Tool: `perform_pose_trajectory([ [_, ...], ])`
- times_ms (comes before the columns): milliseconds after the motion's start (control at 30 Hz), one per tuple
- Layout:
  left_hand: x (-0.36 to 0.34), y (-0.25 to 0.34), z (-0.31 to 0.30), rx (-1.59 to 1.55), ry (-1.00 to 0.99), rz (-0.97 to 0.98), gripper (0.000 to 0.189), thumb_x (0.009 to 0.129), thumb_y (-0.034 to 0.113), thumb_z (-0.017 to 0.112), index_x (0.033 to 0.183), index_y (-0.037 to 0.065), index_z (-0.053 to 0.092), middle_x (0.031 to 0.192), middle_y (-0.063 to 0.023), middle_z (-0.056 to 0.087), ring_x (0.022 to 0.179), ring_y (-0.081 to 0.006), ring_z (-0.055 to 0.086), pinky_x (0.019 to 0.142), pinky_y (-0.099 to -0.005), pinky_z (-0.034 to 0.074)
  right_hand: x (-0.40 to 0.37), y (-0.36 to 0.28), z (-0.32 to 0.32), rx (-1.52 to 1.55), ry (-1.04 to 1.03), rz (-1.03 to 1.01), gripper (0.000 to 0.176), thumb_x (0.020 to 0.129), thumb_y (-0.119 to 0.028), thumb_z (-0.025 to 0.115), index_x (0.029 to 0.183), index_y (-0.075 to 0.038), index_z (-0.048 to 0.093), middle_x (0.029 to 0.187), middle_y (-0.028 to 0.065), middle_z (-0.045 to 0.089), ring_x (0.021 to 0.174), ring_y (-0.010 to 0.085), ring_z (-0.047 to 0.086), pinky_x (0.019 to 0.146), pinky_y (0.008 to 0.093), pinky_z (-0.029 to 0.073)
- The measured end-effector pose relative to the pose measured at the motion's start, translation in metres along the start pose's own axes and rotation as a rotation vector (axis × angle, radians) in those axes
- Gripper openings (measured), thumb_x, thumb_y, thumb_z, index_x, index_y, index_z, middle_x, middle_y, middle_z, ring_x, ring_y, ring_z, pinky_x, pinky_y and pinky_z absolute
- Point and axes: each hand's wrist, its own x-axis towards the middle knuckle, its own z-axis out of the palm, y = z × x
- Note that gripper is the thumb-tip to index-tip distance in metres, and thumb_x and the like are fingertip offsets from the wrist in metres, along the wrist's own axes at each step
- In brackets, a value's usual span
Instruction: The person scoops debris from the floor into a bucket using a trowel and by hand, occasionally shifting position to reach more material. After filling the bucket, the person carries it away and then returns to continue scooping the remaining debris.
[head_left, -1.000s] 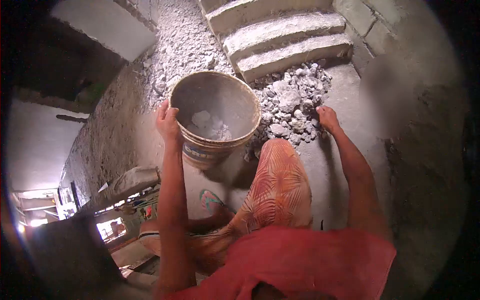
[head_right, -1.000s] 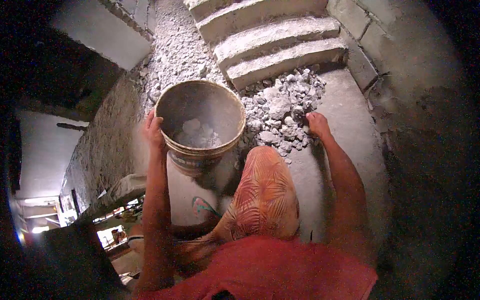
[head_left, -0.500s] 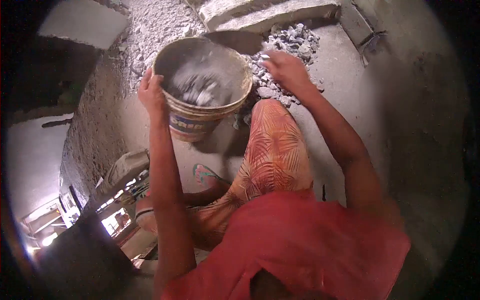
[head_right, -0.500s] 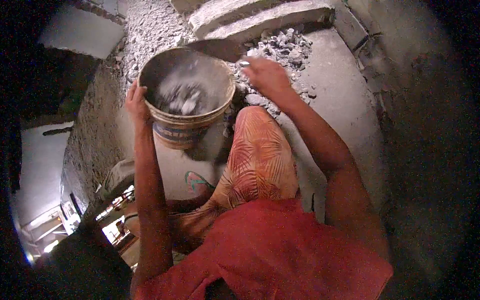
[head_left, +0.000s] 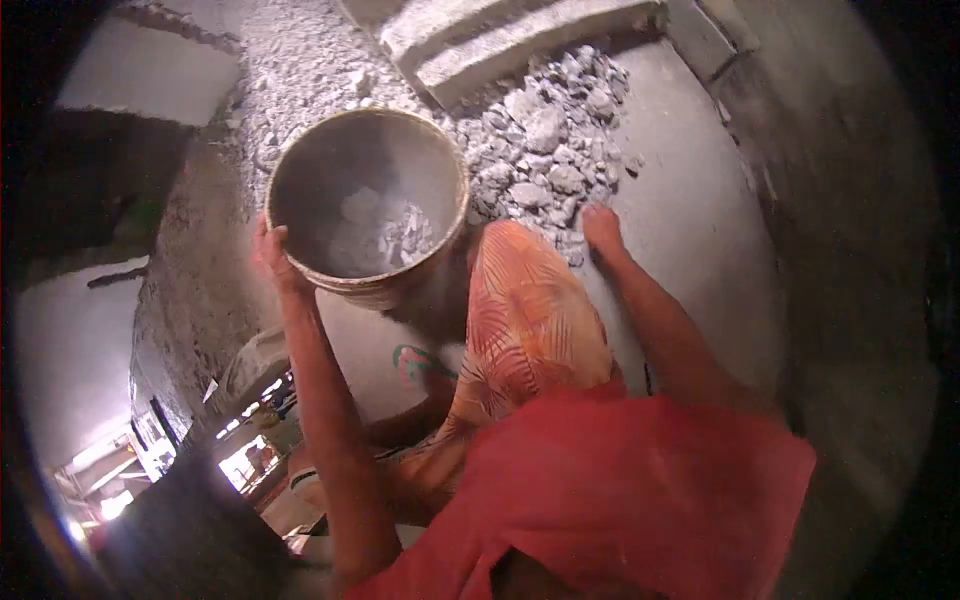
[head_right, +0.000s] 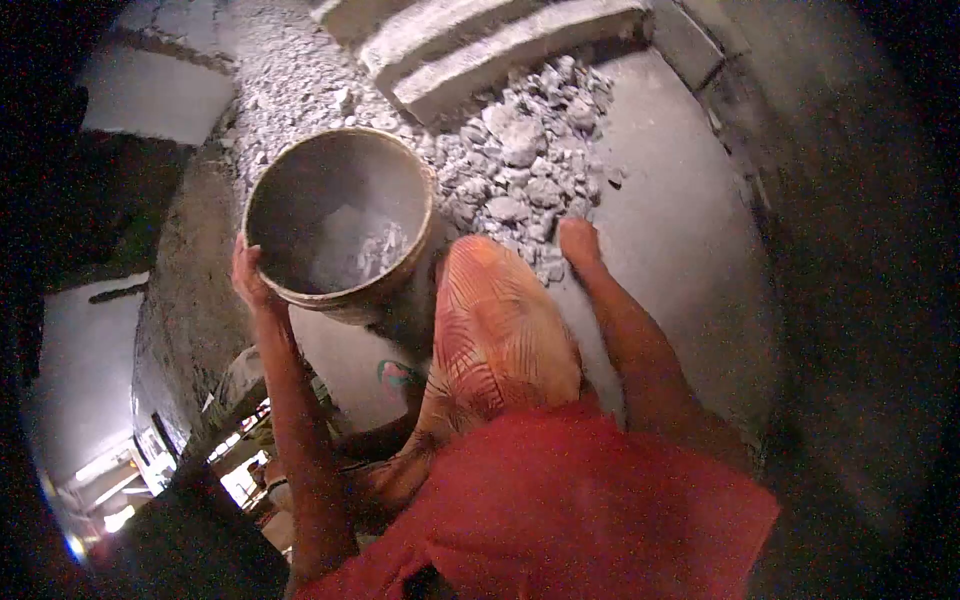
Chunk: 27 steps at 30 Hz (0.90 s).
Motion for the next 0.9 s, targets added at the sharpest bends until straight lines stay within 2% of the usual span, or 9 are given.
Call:
perform_pose_trajectory([
  [167, -0.006, 0.020, 0.025, -0.130, 0.111, -0.044, 0.038, 0.077, 0.007, 0.053, 0.113, -0.004, 0.057, 0.101, -0.0086, 0.062, 0.089, -0.0178, 0.060, 0.081, -0.0301, 0.048, 0.082, -0.008, 0.014, 0.015, 0.041, -0.116, 0.033, 0.091, -0.026, 0.044, 0.077, -0.002, 0.062, 0.084, 0.0213, 0.063, 0.081, 0.0381, 0.060, 0.073, 0.0480, 0.047],
  [200, -0.006, 0.020, 0.027, -0.148, 0.096, -0.060, 0.038, 0.076, 0.007, 0.053, 0.112, -0.004, 0.058, 0.101, -0.0086, 0.062, 0.089, -0.0174, 0.059, 0.081, -0.0298, 0.048, 0.082, -0.007, 0.010, 0.186, -0.043, 0.001, 0.031, 0.091, -0.025, 0.044, 0.079, -0.002, 0.062, 0.084, 0.0205, 0.063, 0.081, 0.0376, 0.060, 0.073, 0.0479, 0.047],
  [300, 0.009, 0.011, 0.023, -0.099, 0.048, -0.042, 0.038, 0.075, 0.008, 0.054, 0.112, -0.004, 0.059, 0.100, -0.0079, 0.062, 0.088, -0.0159, 0.058, 0.080, -0.0281, 0.047, 0.079, -0.006, -0.002, -0.007, 0.018, -0.233, 0.025, 0.091, -0.021, 0.046, 0.084, -0.003, 0.062, 0.084, 0.0190, 0.062, 0.082, 0.0375, 0.060, 0.071, 0.0481, 0.046],
  [400, 0.011, 0.005, 0.026, -0.066, 0.101, -0.096, 0.041, 0.074, 0.008, 0.055, 0.113, -0.004, 0.060, 0.098, -0.0064, 0.062, 0.086, -0.0144, 0.057, 0.078, -0.0261, 0.046, 0.070, -0.002, 0.000, 0.322, -0.033, -0.039, 0.024, 0.090, -0.022, 0.048, 0.082, -0.002, 0.060, 0.081, 0.0194, 0.062, 0.077, 0.0380, 0.060, 0.069, 0.0477, 0.046],
  [500, 0.013, 0.004, 0.029, -0.087, 0.125, -0.100, 0.041, 0.074, 0.008, 0.055, 0.113, -0.004, 0.060, 0.098, -0.0063, 0.063, 0.085, -0.0142, 0.058, 0.077, -0.0260, 0.046, 0.063, 0.000, -0.012, 0.348, 0.078, -0.020, 0.035, 0.091, -0.028, 0.047, 0.075, 0.001, 0.058, 0.066, 0.0163, 0.059, 0.063, 0.0299, 0.058, 0.061, 0.0416, 0.044],
  [700, 0.010, 0.008, 0.029, -0.096, 0.116, -0.087, 0.042, 0.075, 0.008, 0.055, 0.115, -0.005, 0.058, 0.098, -0.0063, 0.063, 0.084, -0.0141, 0.058, 0.077, -0.0259, 0.046, 0.055, -0.009, -0.055, 0.549, -0.014, 0.138, 0.037, 0.092, -0.031, 0.047, 0.073, 0.000, 0.054, 0.061, 0.0111, 0.053, 0.058, 0.0218, 0.054, 0.058, 0.0369, 0.041],
  [833, 0.009, 0.010, 0.031, -0.131, 0.112, -0.098, 0.043, 0.076, 0.007, 0.055, 0.116, -0.005, 0.057, 0.098, -0.0075, 0.063, 0.085, -0.0144, 0.058, 0.077, -0.0258, 0.046, 0.060, -0.040, -0.115, 0.507, -0.073, 0.102, 0.037, 0.093, -0.031, 0.047, 0.073, 0.000, 0.052, 0.061, 0.0124, 0.051, 0.058, 0.0233, 0.052, 0.058, 0.0374, 0.041],
  [867, 0.010, 0.007, 0.031, -0.128, 0.127, -0.086, 0.043, 0.076, 0.008, 0.056, 0.116, -0.005, 0.057, 0.099, -0.0083, 0.063, 0.085, -0.0147, 0.058, 0.078, -0.0260, 0.047, 0.074, -0.031, -0.109, 0.314, 0.067, -0.075, 0.038, 0.092, -0.031, 0.047, 0.074, 0.001, 0.052, 0.061, 0.0150, 0.052, 0.059, 0.0274, 0.053, 0.058, 0.0398, 0.041],
  [900, 0.008, 0.008, 0.031, -0.122, 0.141, -0.074, 0.043, 0.076, 0.008, 0.056, 0.116, -0.006, 0.057, 0.099, -0.0090, 0.063, 0.086, -0.0150, 0.059, 0.078, -0.0261, 0.047, 0.078, -0.046, -0.124, 0.314, 0.066, -0.071, 0.038, 0.092, -0.031, 0.047, 0.074, 0.001, 0.052, 0.061, 0.0150, 0.052, 0.059, 0.0274, 0.053, 0.058, 0.0398, 0.041],
])
